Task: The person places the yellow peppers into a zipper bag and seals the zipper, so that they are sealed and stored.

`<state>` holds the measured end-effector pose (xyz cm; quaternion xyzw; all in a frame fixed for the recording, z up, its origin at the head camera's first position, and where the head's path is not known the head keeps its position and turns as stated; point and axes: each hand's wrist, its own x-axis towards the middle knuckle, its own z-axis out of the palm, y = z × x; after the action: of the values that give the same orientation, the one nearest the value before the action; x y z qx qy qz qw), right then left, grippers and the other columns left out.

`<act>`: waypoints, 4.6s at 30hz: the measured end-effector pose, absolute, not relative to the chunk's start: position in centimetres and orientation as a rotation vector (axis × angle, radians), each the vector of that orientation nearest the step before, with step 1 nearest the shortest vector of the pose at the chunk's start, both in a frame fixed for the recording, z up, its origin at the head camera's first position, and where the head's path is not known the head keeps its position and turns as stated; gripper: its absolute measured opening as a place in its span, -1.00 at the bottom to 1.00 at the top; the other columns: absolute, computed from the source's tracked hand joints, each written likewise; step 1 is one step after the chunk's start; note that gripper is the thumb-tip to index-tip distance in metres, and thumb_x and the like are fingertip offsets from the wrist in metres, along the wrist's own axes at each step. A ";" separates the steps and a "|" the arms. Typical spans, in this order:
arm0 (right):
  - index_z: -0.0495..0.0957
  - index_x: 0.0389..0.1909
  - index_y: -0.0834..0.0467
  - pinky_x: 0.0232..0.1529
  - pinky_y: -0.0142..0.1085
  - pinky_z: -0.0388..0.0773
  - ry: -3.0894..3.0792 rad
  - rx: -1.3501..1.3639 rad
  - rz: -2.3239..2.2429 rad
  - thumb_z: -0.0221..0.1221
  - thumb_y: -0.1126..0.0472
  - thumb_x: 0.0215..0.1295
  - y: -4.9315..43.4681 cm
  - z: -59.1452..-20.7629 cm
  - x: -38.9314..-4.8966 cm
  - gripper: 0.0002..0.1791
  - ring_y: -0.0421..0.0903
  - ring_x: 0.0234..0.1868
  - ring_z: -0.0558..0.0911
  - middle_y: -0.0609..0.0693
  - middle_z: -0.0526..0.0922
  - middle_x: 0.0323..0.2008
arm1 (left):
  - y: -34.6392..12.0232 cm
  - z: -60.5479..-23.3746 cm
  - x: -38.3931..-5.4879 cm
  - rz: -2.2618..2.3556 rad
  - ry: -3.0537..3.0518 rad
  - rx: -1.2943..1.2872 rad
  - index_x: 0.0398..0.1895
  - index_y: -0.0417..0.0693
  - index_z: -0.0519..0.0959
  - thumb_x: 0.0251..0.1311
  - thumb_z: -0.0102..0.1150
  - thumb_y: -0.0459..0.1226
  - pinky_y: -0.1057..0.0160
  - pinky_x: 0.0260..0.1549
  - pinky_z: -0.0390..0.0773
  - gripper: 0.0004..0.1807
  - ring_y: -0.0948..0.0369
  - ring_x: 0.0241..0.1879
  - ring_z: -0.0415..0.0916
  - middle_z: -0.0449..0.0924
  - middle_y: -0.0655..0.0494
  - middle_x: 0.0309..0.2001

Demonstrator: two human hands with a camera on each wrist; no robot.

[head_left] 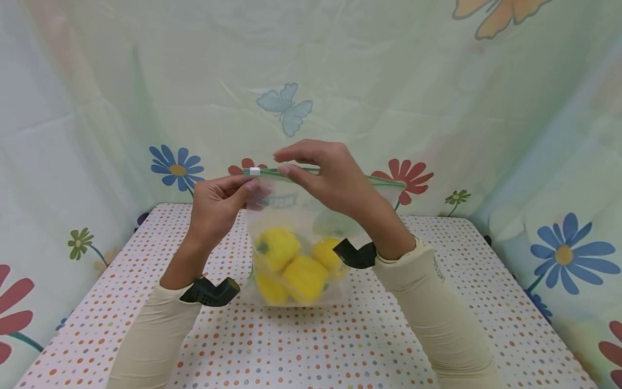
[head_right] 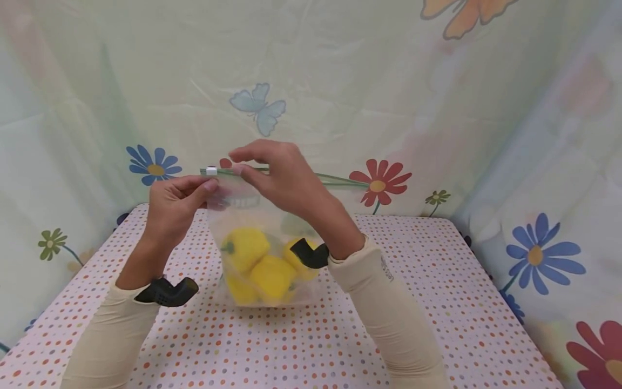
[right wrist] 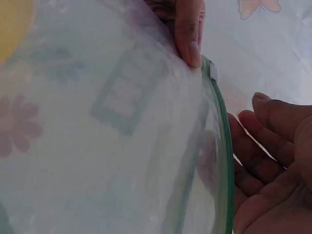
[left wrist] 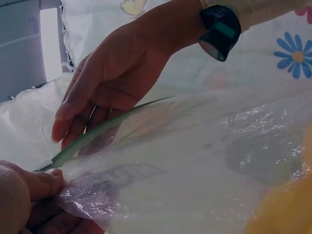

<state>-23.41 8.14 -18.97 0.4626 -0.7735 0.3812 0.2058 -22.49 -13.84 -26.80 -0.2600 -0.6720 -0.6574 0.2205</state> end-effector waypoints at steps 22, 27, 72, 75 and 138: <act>0.72 -0.17 0.23 -0.20 -0.39 0.54 -2.434 1.263 1.075 0.23 0.32 0.28 4.3 -17.5 -23.0 -0.83 -0.23 -0.24 0.62 -0.06 0.70 -0.18 | -13.8 -26.6 -21.7 -1.782 -1.804 -0.845 -0.09 -0.45 0.64 0.28 0.09 -0.50 0.09 -0.40 0.65 -0.78 0.08 -0.32 0.71 0.72 -0.12 -0.32; 0.71 -0.16 0.23 -0.20 -0.40 0.54 -2.447 1.250 1.043 0.22 0.31 0.29 4.6 -17.7 -23.1 -0.83 -0.23 -0.25 0.61 -0.06 0.70 -0.20 | -13.8 -26.6 -21.7 -1.736 -1.789 -0.876 -0.09 -0.46 0.64 0.28 0.06 -0.53 0.10 -0.42 0.65 -0.78 0.08 -0.33 0.71 0.71 -0.19 -0.32; 0.71 -0.15 0.17 -0.14 -0.20 0.53 -2.643 0.926 0.878 0.22 0.28 0.30 14.1 -18.3 -25.2 -0.84 -0.12 -0.28 0.61 -0.03 0.69 -0.25 | -16.7 -27.5 -22.2 -1.641 -1.864 -0.481 -0.13 -0.41 0.65 0.32 0.13 -0.32 0.29 -0.34 0.64 -0.73 0.21 -0.44 0.66 0.71 0.14 -0.38; 0.71 -0.15 0.16 -0.18 -0.20 0.51 -2.647 0.883 0.871 0.22 0.29 0.30 14.8 -18.3 -25.2 -0.83 -0.11 -0.29 0.61 -0.03 0.68 -0.24 | -16.9 -27.5 -22.3 -1.663 -1.848 -0.485 -0.12 -0.43 0.64 0.32 0.13 -0.33 0.28 -0.34 0.64 -0.73 0.21 -0.45 0.67 0.71 0.14 -0.39; 0.64 -0.07 0.39 -0.37 -0.43 0.58 -2.468 0.583 1.517 0.19 0.21 0.34 22.7 -27.0 -31.0 -0.69 -0.14 -0.41 0.67 0.04 0.72 -0.35 | -17.4 -31.0 -30.3 -2.386 -2.099 -0.420 -0.16 -0.09 0.69 0.33 0.13 -0.27 0.19 -0.28 0.65 -0.83 0.15 -0.41 0.69 0.73 0.05 -0.31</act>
<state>-30.98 22.73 -26.98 0.1965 -0.8315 0.5112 0.0932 -30.26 -17.38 -30.98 -0.1311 -0.6545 -0.7439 -0.0320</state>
